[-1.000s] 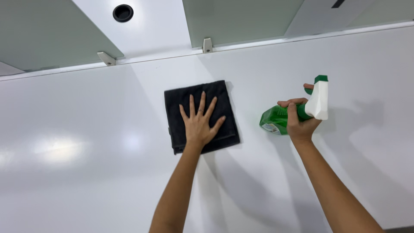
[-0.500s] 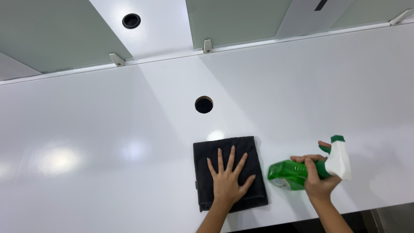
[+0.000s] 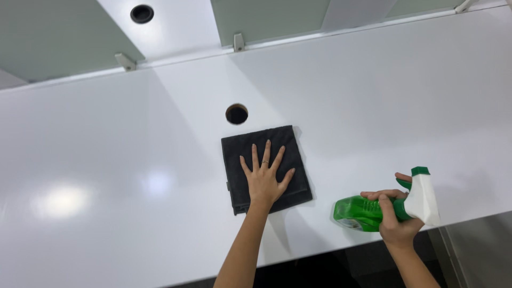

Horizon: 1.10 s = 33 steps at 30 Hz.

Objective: The person sprays a cleaning solution from a green bottle onto a white countertop and wipes the surface with a black cloth. The person moves along the counter, repeatedly spraying and wiping different sections to clean the area.

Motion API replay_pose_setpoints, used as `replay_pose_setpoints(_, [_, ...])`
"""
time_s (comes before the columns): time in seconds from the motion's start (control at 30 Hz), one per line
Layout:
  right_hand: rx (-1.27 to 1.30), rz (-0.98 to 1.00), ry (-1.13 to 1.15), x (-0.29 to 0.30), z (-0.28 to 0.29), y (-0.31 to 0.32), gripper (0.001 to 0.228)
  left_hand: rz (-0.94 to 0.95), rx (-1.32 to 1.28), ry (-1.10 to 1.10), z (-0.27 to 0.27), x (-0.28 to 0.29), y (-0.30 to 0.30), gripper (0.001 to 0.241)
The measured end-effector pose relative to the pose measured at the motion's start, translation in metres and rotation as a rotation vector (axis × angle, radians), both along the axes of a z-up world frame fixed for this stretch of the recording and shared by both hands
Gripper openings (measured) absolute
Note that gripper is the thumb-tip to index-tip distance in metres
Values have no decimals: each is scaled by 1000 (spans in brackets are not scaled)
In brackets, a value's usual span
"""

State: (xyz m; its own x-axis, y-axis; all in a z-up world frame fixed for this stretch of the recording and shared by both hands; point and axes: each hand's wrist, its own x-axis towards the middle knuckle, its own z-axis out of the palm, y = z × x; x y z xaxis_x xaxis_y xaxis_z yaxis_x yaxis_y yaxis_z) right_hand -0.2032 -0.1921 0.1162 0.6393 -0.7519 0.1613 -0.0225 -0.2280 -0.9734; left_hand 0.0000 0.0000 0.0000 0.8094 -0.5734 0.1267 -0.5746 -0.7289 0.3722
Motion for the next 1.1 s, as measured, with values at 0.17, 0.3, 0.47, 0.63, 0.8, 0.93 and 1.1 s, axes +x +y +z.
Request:
replay_pose_setpoints(0.17, [-20, 40, 28, -31, 3, 11, 52, 16, 49, -28, 2, -52, 21, 70])
replay_pose_setpoints(0.3, [32, 82, 12, -57, 7, 22, 50, 12, 53, -25, 1, -106, 48, 70])
replay_pose_setpoints(0.47, [56, 110, -25, -84, 17, 26, 52, 51, 53, -95, 3, -157, 80, 70])
replay_pose_setpoints(0.63, [74, 135, -54, -101, 23, 19, 54, 67, 75, -13, 10, -151, 77, 72])
replay_pose_setpoints(0.8, [5, 114, -38, -94, 27, 6, 54, 65, 85, 3, 16, -129, 68, 74])
replay_pose_setpoints(0.93, [-15, 120, -25, -73, 30, -6, 52, 64, 91, 3, 14, -93, 59, 75])
replay_pose_setpoints(1.1, [16, 102, -8, -36, 29, -17, 52, 72, 109, 19, 13, -29, 40, 75])
